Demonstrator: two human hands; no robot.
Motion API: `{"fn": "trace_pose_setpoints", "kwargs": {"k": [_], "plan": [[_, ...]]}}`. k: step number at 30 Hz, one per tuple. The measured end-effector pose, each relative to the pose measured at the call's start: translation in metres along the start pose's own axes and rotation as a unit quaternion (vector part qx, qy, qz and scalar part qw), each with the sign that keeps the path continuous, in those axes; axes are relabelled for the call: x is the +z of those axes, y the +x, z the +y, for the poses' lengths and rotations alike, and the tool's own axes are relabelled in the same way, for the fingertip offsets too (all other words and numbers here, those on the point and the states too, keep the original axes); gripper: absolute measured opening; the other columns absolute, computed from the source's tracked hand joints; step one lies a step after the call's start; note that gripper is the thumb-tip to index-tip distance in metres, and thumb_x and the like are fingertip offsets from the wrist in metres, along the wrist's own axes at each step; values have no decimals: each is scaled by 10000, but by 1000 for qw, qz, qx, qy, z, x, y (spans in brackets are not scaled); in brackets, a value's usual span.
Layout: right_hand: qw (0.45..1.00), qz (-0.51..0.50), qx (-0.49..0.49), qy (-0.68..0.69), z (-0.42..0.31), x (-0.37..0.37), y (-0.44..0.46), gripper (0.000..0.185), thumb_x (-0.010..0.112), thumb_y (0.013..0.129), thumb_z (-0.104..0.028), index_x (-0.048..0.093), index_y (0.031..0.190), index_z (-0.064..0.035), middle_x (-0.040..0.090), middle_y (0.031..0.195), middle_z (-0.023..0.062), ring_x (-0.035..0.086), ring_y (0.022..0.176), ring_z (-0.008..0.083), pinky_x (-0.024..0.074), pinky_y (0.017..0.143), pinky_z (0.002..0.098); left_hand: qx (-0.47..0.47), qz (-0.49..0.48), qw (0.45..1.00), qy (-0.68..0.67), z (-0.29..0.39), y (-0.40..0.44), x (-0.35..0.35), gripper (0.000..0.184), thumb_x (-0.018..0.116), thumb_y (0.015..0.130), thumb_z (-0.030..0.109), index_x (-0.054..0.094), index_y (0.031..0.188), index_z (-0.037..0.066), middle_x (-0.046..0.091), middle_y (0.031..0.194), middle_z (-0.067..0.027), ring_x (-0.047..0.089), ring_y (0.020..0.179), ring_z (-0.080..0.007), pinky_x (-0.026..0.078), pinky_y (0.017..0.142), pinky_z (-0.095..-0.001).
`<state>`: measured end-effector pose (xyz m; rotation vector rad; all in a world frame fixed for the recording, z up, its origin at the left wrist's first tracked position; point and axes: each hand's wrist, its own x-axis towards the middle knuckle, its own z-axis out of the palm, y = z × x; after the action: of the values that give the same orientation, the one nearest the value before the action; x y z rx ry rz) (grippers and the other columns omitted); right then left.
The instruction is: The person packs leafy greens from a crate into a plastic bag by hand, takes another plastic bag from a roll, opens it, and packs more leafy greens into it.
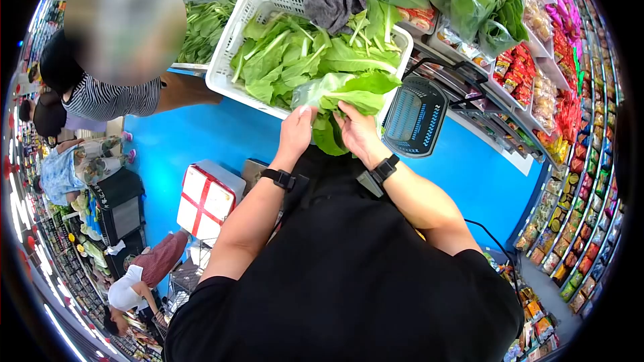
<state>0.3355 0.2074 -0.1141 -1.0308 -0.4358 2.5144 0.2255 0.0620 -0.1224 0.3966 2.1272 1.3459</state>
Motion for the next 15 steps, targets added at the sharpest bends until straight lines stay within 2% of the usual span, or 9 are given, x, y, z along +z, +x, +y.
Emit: {"fn": "trace_pose_setpoints", "kwargs": {"k": [2,4,5,7,8,9,12,14,15], "plan": [[999,-24,1,-37,2,1,1,424,745,979,46,635,1369,-80,693,1344,54,670,1231,215,544,1067,398,9,4,999,42,6,3,-1,324,572,1098,258,750,1189,4,783,1062,-193,750,1033,-343,563,935,-416],[992,-84,-5,-97,-4,6,-7,490,771,948,49,611,1407,-16,706,1334,105,688,1209,233,555,1059,401,154,110,963,194,16,5,-1,274,650,1037,244,731,1123,-3,750,1012,-184,713,989,-416,558,901,-458],[991,-85,-4,-99,-11,9,-14,490,771,948,49,611,1407,-16,706,1334,105,688,1209,233,555,1059,401,153,112,963,193,20,7,-4,274,650,1037,244,731,1123,-3,750,1012,-184,713,989,-416,558,901,-458],[947,-104,20,-304,-29,12,-27,553,812,913,34,603,1423,-12,708,1339,109,684,1208,232,540,1087,393,188,79,961,185,22,10,-10,258,692,1001,243,710,1073,-4,716,988,-197,680,982,-455,546,878,-494],[933,-133,34,-334,-33,-1,-21,740,842,885,19,502,1542,-7,645,1441,137,660,1254,231,534,1093,376,187,80,962,182,20,13,-13,258,692,1001,243,710,1073,-4,716,988,-197,680,982,-455,546,878,-494],[932,-133,34,-337,-38,-5,-22,740,842,885,19,502,1542,-7,645,1441,137,660,1254,231,534,1093,376,145,54,973,172,17,17,-14,228,688,1007,211,713,1086,-1,731,986,-187,696,957,-418,550,864,-462],[931,-98,-3,-352,-53,-7,-23,1076,866,871,-11,201,1718,-21,457,1614,191,595,1336,226,539,1061,337,69,29,987,145,12,23,-10,204,678,1033,202,717,1094,11,743,959,-160,703,895,-320,549,833,-406],[929,-101,0,-355,-55,1,-27,1080,871,871,-23,201,1718,-23,479,1600,195,596,1336,230,540,1057,335,21,20,996,84,8,20,-6,259,641,1097,264,710,1083,14,732,899,-86,642,830,-155,530,798,-335],[928,-102,4,-358,-58,13,-33,1085,876,870,-35,201,1719,-25,500,1586,198,597,1337,234,541,1052,334,21,18,996,84,6,18,-4,259,641,1097,264,710,1083,14,732,899,-86,642,830,-155,530,798,-335]]}}
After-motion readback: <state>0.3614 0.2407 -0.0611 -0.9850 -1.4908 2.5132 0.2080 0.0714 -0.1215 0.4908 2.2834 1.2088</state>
